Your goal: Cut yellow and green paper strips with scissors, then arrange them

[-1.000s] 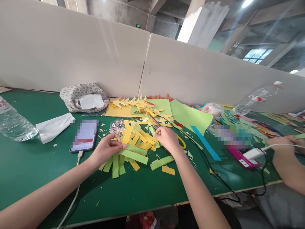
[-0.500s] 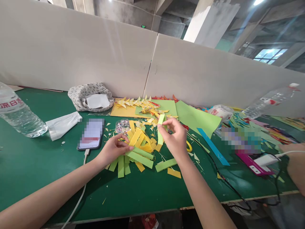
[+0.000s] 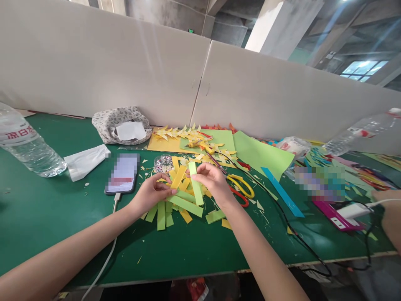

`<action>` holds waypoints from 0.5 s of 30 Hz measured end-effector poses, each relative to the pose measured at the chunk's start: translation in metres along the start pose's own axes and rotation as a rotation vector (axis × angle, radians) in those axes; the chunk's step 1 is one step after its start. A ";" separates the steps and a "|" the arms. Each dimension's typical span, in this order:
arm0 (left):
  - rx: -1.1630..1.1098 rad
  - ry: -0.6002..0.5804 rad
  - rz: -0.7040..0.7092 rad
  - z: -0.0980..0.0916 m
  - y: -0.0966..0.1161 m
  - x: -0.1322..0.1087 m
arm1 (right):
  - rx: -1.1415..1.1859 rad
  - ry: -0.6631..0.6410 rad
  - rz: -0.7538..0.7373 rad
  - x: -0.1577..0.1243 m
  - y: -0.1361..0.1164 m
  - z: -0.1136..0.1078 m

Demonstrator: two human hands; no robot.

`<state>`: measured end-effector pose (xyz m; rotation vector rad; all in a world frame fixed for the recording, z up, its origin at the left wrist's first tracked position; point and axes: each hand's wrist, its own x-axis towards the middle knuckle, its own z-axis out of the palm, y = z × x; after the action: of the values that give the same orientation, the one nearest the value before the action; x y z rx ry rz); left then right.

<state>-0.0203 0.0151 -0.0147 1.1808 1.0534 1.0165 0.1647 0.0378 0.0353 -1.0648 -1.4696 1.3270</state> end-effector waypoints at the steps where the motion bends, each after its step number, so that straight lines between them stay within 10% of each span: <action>1: -0.007 0.005 0.000 0.000 0.000 0.000 | 0.012 0.004 -0.003 0.000 0.000 0.001; 15: 0.011 0.012 -0.013 -0.001 0.001 0.000 | 0.002 0.065 -0.008 -0.003 -0.004 0.009</action>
<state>-0.0211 0.0156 -0.0141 1.1762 1.0764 1.0101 0.1568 0.0323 0.0382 -1.0897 -1.4230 1.2766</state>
